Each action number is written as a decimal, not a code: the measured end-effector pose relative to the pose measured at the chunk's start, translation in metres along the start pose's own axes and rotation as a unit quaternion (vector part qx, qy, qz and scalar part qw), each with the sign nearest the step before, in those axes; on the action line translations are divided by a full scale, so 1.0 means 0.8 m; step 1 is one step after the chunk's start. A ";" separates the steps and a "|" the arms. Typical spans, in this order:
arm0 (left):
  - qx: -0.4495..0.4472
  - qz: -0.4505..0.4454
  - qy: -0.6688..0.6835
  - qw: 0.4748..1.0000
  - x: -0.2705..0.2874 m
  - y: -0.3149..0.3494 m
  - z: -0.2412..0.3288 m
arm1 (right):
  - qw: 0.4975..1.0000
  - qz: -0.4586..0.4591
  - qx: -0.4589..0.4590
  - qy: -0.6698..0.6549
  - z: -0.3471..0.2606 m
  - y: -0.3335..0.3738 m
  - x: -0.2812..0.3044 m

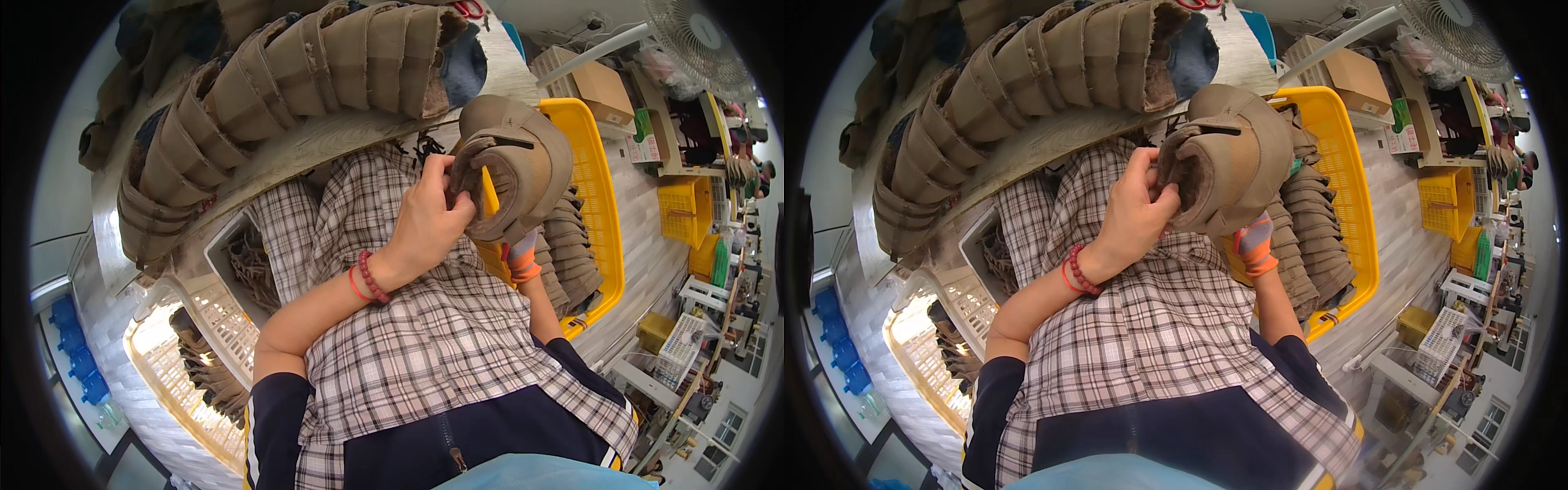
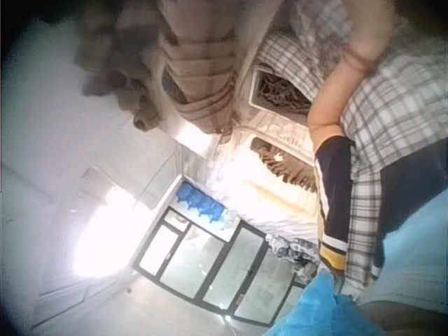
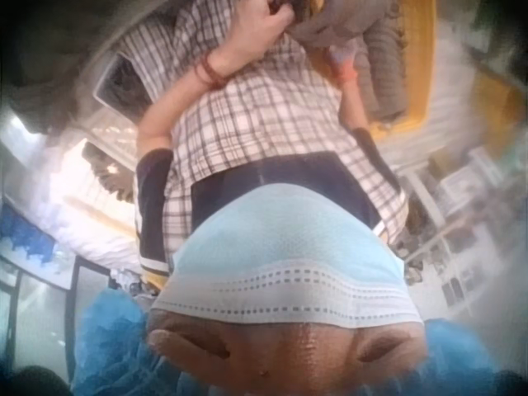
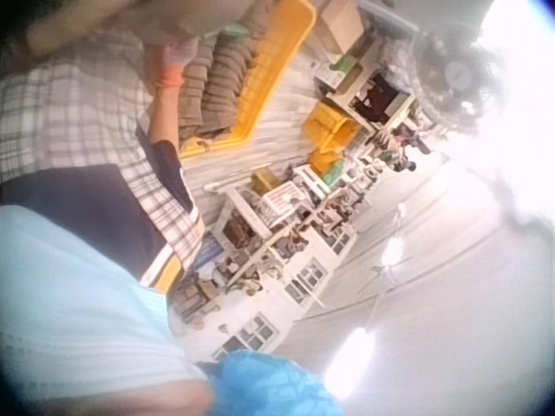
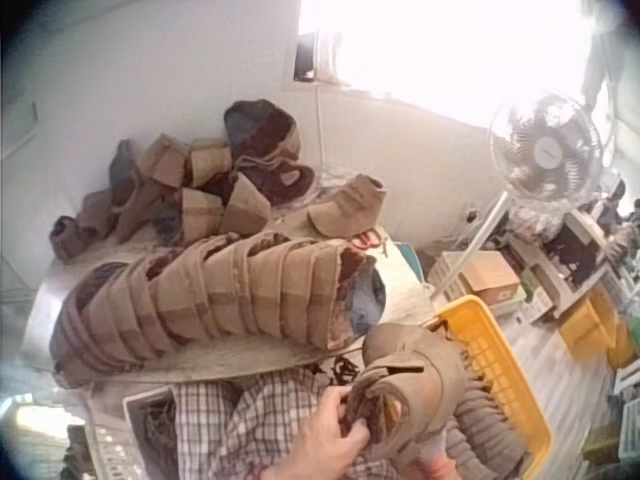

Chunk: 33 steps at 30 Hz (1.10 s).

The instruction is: The person uses red-handled scissors to trim excess fabric from the edges of multiple brown fabric pieces. They pick up each piece, cut along the edges, and place the trimmed pieces into a yellow basket. The person repeats this process for several items.

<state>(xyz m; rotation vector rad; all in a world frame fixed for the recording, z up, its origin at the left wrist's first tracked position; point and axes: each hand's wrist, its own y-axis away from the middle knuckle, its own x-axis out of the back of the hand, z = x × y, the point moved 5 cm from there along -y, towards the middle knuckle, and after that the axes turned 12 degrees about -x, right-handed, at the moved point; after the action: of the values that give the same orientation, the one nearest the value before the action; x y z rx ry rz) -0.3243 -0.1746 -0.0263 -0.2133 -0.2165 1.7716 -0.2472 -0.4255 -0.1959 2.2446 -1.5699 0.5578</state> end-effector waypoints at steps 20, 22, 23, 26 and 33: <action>0.020 -0.037 0.052 0.998 -0.002 0.011 -0.009 | 0.985 -0.117 0.097 -0.079 -0.110 -0.011 -0.027; 0.024 -0.037 0.056 0.997 -0.002 0.010 -0.009 | 0.987 -0.104 0.110 -0.050 -0.109 -0.009 -0.026; 0.028 -0.038 0.060 0.997 -0.002 0.011 -0.009 | 0.988 -0.090 0.127 -0.021 -0.110 -0.008 -0.024; 0.037 -0.041 0.057 0.997 -0.002 0.011 -0.011 | 0.972 -0.011 0.199 0.121 -0.113 0.000 -0.018; 0.063 -0.038 0.042 0.996 0.002 0.007 -0.015 | 0.988 0.045 -0.109 -0.096 -0.007 0.039 0.033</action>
<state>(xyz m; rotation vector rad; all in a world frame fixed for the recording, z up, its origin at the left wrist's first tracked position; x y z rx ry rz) -0.3269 -0.1737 -0.0390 -0.1849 -0.0511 1.6905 -0.2691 -0.4542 -0.1761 2.1232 -1.7380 0.1857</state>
